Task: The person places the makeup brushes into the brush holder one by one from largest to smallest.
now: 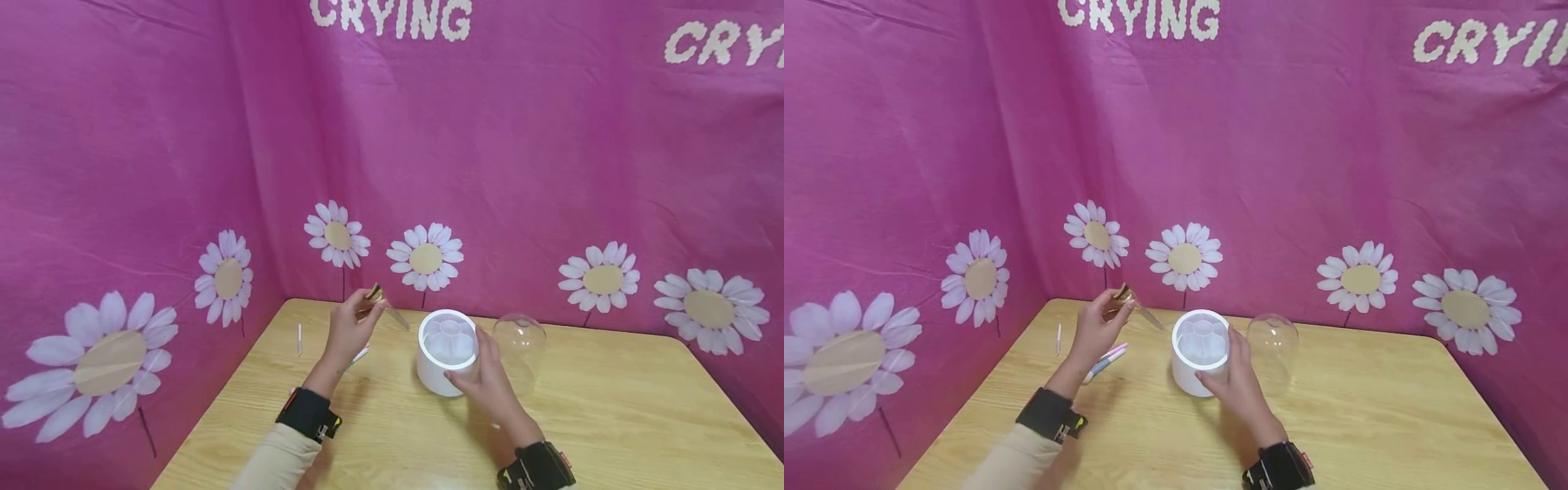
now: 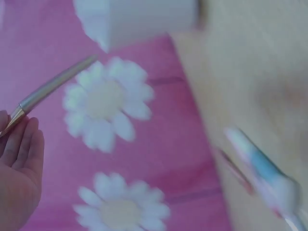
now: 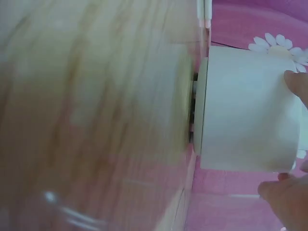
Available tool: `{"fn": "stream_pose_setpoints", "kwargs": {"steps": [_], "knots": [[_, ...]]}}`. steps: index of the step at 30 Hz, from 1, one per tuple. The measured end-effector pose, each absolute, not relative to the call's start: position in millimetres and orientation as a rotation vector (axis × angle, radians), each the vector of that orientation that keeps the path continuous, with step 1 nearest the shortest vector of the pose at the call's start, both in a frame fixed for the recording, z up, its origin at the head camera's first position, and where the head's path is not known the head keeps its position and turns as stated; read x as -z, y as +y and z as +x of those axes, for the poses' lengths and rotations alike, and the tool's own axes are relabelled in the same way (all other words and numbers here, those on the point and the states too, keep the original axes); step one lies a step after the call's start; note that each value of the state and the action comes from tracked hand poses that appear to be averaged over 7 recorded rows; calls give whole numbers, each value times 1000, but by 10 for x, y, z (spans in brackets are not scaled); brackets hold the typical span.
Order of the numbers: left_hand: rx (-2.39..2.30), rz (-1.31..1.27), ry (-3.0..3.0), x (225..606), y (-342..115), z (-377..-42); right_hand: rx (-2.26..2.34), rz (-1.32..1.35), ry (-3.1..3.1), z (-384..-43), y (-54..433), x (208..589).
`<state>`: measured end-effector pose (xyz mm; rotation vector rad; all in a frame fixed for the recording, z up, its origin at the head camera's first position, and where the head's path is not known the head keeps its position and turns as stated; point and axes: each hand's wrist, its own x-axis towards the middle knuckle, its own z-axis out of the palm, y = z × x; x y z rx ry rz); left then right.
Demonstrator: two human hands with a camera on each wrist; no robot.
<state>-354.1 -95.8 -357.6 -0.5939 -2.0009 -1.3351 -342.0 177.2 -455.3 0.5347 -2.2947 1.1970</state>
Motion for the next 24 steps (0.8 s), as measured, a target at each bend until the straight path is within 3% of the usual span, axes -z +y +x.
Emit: {"fn": "stream_pose_setpoints", "kwargs": {"steps": [10, 24], "knots": [[1247, -851, -2043, 3303, -325, -3575, -1272, 463, -2293, -3460, 1695, 4590], [1021, -746, -2391, 3653, -95, -3757, -1223, 399, -2357, -3512, 1651, 4617]]}}
